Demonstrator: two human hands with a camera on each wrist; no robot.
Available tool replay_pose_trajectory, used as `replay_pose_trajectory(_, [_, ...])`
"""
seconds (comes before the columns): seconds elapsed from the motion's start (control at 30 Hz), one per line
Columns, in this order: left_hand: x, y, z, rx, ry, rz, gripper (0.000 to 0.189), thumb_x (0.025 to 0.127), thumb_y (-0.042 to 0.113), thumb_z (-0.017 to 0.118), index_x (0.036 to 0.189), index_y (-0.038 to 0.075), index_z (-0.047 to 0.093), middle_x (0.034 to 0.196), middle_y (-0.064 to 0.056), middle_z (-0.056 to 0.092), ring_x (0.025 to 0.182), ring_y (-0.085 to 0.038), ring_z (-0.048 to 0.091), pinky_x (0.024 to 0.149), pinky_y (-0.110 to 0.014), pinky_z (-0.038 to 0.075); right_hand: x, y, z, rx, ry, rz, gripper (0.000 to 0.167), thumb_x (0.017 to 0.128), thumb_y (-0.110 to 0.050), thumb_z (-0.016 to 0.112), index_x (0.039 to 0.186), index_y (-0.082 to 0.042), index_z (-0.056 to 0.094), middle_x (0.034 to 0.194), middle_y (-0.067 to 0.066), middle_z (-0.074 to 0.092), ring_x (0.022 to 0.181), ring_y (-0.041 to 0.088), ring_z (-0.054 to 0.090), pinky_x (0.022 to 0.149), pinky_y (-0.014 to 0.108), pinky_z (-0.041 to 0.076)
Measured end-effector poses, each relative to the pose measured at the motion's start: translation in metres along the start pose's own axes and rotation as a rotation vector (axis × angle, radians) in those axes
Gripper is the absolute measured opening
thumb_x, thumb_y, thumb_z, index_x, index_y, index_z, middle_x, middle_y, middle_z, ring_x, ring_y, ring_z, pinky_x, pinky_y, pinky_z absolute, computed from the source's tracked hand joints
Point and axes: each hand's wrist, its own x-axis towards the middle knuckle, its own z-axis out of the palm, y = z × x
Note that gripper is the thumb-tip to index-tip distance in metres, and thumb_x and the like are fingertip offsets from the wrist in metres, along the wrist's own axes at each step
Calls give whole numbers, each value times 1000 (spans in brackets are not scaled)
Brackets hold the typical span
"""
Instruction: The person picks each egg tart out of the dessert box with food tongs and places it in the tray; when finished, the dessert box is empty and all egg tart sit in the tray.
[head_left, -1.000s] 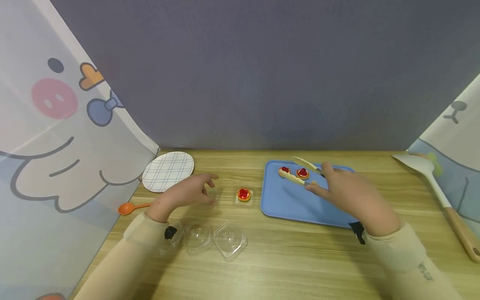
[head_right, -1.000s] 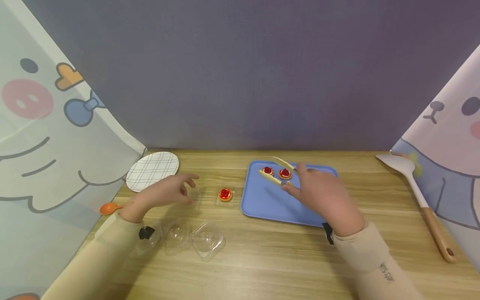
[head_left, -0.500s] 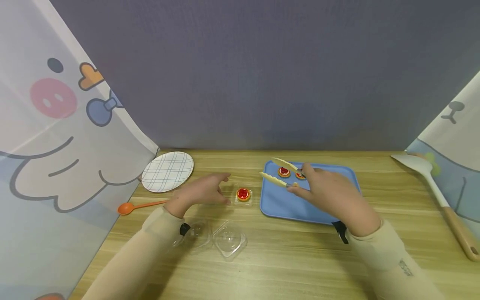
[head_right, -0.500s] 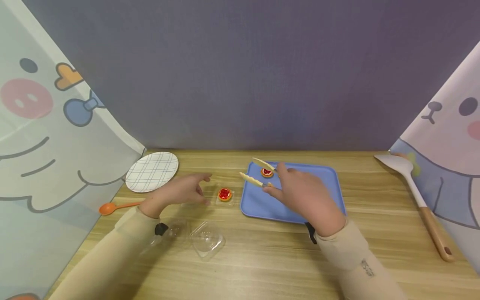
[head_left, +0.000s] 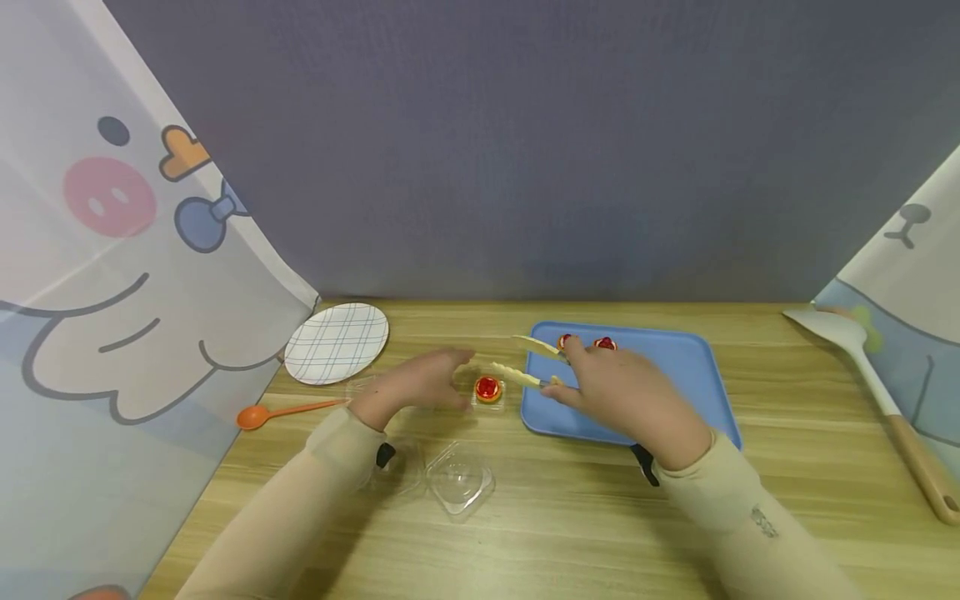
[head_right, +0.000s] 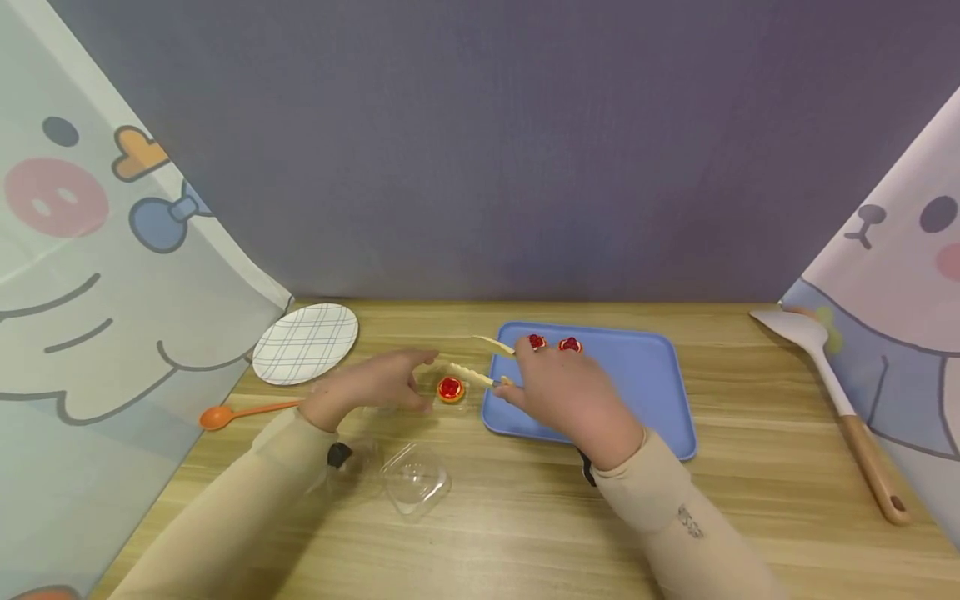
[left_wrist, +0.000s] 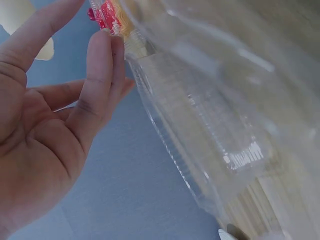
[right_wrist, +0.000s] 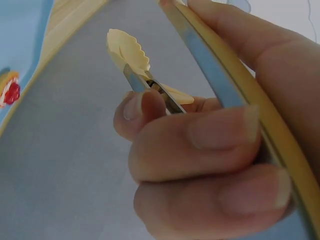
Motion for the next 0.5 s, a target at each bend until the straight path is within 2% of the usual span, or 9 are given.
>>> replay_pose_trajectory(0.07, [1, 0, 0, 5, -4, 3, 99, 85, 26, 90, 164, 0, 37, 164, -19, 50, 124, -31, 68, 123, -51, 44, 3, -4, 4, -6, -13, -1, 62, 99, -57, 70, 128, -4, 55, 68, 1, 55, 60, 18, 51, 58, 36, 47])
replay_pose_trajectory(0.17, [4, 0, 2, 16, -14, 18, 98, 85, 27, 91, 163, -2, 38, 163, -20, 51, 148, -38, 53, 126, -51, 40, 7, -9, 9, 8, -40, -2, 59, 99, -54, 71, 124, -3, 54, 64, 2, 54, 55, 19, 51, 52, 35, 42])
replay_pose_trajectory(0.3, [6, -1, 3, 28, -29, 25, 97, 85, 27, 90, 162, -3, 39, 161, -19, 53, 151, -38, 50, 125, -50, 42, 12, -15, 15, 30, -79, -6, 63, 101, -52, 70, 133, 0, 54, 66, 1, 57, 56, 17, 56, 53, 36, 45])
replay_pose_trajectory(0.4, [7, 0, 4, 24, -39, 7, 97, 85, 28, 90, 163, 0, 40, 162, -16, 54, 151, -36, 51, 124, -50, 43, 15, -18, 20, 39, -99, -10, 59, 101, -51, 71, 126, 0, 56, 68, 2, 57, 57, 17, 57, 53, 35, 45])
replay_pose_trajectory(0.5, [7, 1, 5, 16, -44, -3, 98, 85, 30, 91, 163, 2, 39, 163, -15, 53, 152, -35, 50, 124, -50, 43, 17, -20, 25, 47, -101, -23, 50, 100, -49, 72, 112, -4, 56, 65, 2, 55, 54, 17, 55, 50, 32, 41])
